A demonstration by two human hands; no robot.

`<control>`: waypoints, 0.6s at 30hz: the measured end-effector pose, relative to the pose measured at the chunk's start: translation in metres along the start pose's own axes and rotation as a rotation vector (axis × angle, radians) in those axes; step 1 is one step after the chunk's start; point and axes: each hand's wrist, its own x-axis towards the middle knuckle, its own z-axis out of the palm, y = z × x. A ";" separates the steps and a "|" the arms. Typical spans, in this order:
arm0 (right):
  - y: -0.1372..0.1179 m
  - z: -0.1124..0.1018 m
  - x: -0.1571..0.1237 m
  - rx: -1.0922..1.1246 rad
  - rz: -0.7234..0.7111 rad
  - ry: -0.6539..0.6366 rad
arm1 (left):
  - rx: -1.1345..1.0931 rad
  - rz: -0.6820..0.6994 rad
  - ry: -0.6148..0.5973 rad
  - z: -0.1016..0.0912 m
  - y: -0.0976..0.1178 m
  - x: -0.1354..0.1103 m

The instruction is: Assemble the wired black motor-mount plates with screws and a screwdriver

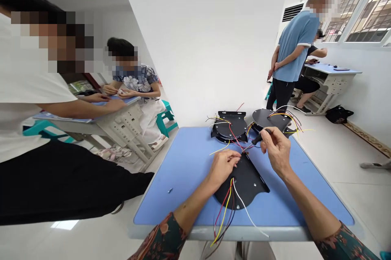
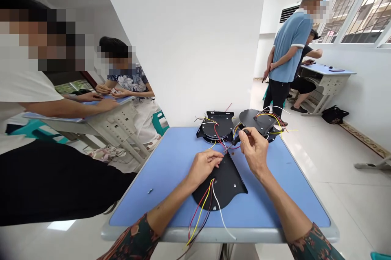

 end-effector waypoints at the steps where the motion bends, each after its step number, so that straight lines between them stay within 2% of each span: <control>1: 0.002 0.000 -0.003 0.014 0.001 0.015 | 0.026 0.022 0.003 0.000 -0.002 -0.003; 4: 0.005 -0.002 -0.015 0.014 0.007 0.039 | 0.135 0.110 0.030 0.000 -0.004 -0.009; 8: 0.009 -0.001 -0.028 -0.109 -0.053 -0.009 | 0.216 0.216 0.065 -0.001 -0.001 -0.011; 12: 0.012 0.001 -0.030 -0.240 -0.127 -0.024 | 0.240 0.250 0.077 -0.002 0.001 -0.012; 18: 0.013 0.000 -0.028 -0.240 -0.123 -0.031 | 0.269 0.273 0.057 -0.003 0.002 -0.013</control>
